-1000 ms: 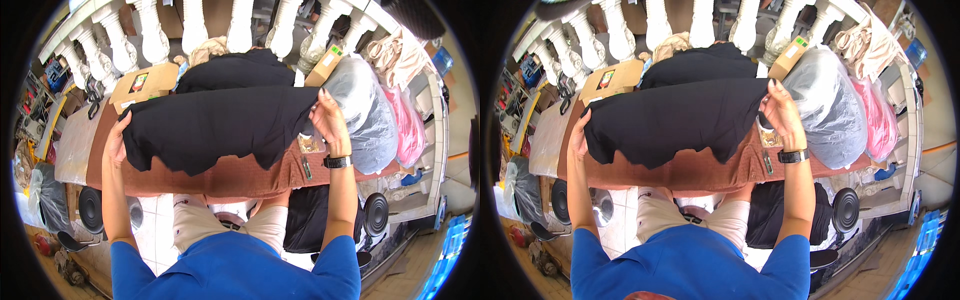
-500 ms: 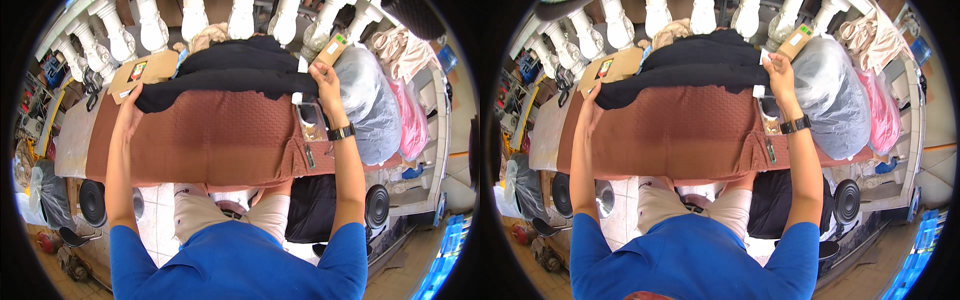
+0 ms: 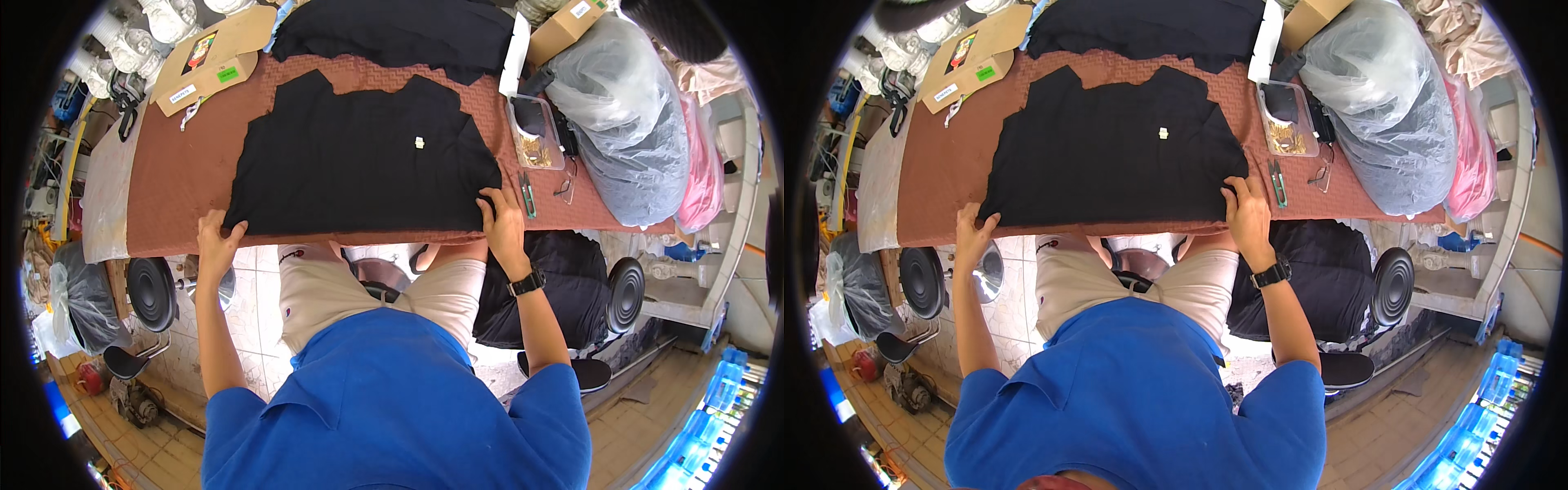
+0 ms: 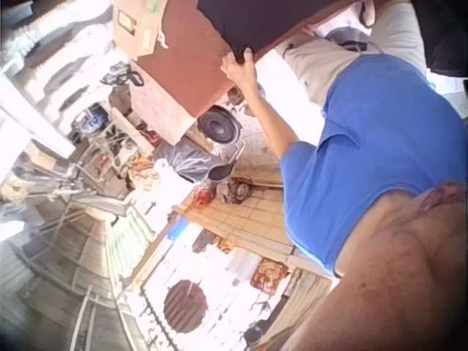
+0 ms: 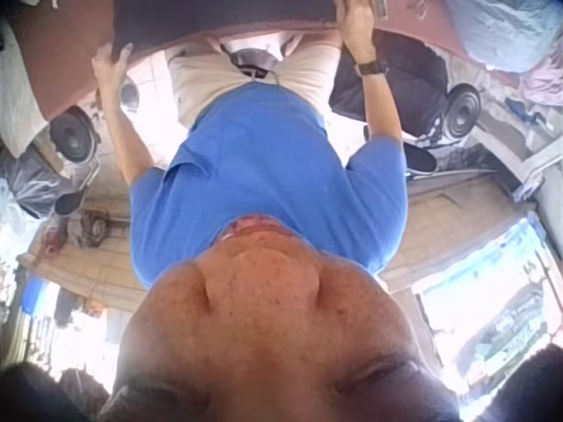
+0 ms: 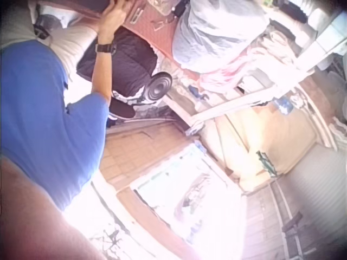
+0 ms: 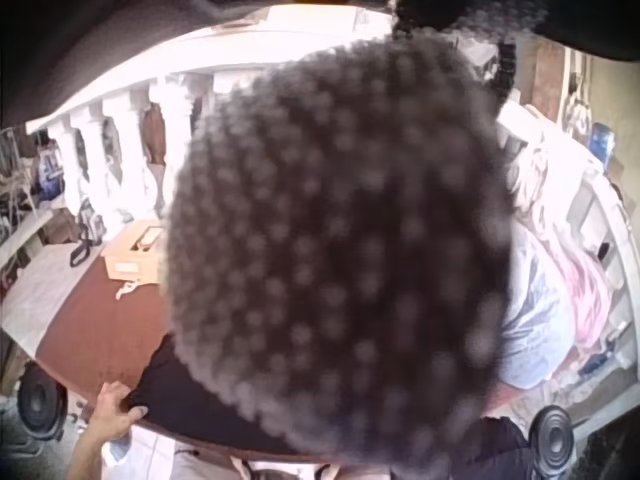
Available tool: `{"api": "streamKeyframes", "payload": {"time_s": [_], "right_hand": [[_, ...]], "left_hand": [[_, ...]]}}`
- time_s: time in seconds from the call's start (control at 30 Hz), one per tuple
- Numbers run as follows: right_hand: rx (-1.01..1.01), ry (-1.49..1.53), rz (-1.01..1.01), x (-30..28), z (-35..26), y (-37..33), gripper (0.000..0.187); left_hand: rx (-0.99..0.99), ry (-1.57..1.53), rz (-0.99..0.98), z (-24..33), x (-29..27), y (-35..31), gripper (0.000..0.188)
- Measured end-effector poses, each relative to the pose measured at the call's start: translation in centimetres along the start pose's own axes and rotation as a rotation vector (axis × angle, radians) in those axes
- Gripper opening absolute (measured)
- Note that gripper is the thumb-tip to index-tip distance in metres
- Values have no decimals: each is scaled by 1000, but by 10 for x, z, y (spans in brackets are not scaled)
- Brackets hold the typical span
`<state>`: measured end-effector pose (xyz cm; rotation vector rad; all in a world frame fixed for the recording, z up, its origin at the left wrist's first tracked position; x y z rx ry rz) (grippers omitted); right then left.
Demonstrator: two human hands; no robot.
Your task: The person places a paper template on a black garment, marks the position, and sews a small white label onto the fabric using a needle and thread before cutting the excess thread with shears.
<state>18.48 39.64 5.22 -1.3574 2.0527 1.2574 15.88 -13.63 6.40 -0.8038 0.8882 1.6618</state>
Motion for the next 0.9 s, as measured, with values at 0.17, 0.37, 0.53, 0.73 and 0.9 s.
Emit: {"api": "streamKeyframes", "payload": {"time_s": [0.17, 0.37, 0.53, 0.73, 0.9], "right_hand": [[-274, -78, 226, -16, -71, 45, 24], [-92, 252, -44, 94, -41, 102, 15], [-117, 139, -135, 122, -42, 113, 18], [4, 146, -310, 132, -33, 118, 15], [0, 158, -419, 147, -23, 125, 11]], "left_hand": [[405, -143, 284, 132, -14, 14, 37], [596, -528, -94, 260, 151, 46, 27], [496, -436, -103, 263, 205, 58, 39], [554, -391, -81, 263, 208, 53, 46], [615, -372, -25, 265, 202, 50, 47]]}}
Point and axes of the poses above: each hand's wrist, its own y-axis towards the middle knuckle, its own x-axis out of the palm, z = x × y, the point moved 9 cm from there along y, towards the middle knuckle, and after that the axes turned 9 degrees about z, right-handed, at the moved point
